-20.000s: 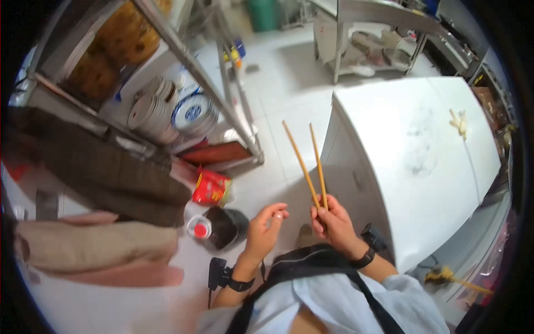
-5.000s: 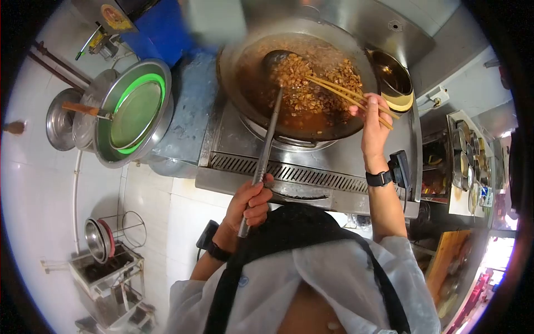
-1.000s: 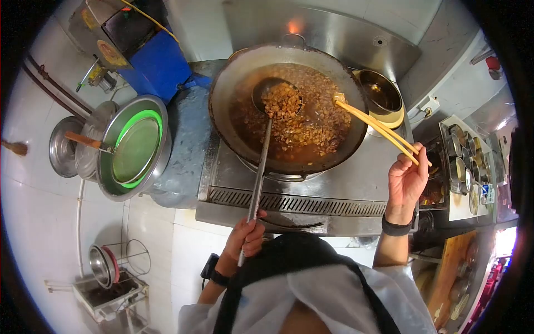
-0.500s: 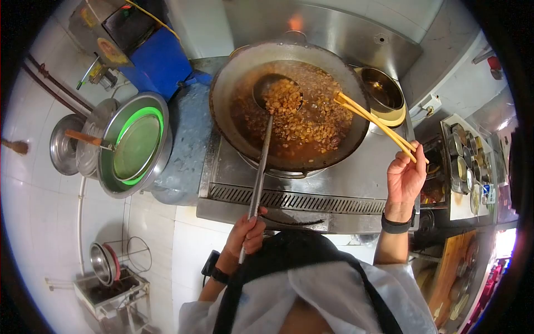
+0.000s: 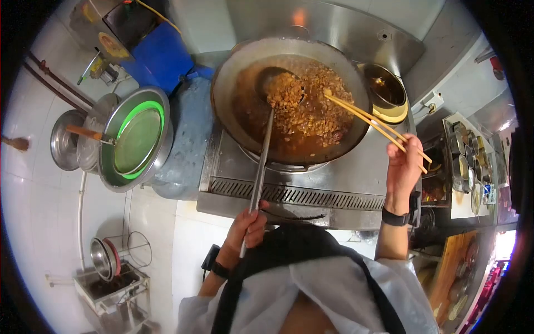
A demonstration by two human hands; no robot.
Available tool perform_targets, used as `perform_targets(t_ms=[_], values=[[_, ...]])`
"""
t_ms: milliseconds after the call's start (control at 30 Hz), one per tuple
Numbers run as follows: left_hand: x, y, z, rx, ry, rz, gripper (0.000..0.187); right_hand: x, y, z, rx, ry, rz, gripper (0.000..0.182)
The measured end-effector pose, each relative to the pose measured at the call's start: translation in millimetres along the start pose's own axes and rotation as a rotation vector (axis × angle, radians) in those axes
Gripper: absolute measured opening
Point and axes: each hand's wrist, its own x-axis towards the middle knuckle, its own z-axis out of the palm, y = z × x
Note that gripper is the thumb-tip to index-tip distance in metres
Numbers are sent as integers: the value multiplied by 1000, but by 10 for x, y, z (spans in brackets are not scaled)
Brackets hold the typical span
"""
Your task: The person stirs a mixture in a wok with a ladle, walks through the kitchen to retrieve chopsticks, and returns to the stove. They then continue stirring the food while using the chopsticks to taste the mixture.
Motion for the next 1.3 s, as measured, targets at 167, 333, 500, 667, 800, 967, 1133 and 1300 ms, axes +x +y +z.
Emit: perform_targets(t_ms=[167,333,500,667,800,967,1133,1300], values=[[10,-32,-33,-31,-60,23,26,-49,132,134,-176,-7,-6,23],[5,-24,5,-41,-56,14,26,-61,315,368,-238,-103,19,23],[25,-34,-33,-48,-76,12,25,66,643,593,-270,-271,50,20],[21,-26,-51,-59,-67,15,24,103,762,717,-351,-306,47,19],[29,-32,-61,-54,-99,22,23,121,753,752,-346,-312,36,19],[33,-16,-57,-49,-98,10,22,122,689,740,-293,-239,-6,23],[52,-36,-116,-16,-114,20,22,169,580,538,-60,-79,81,21],[42,0,-94,4,-86,8,21,290,621,198,321,209,415,17]])
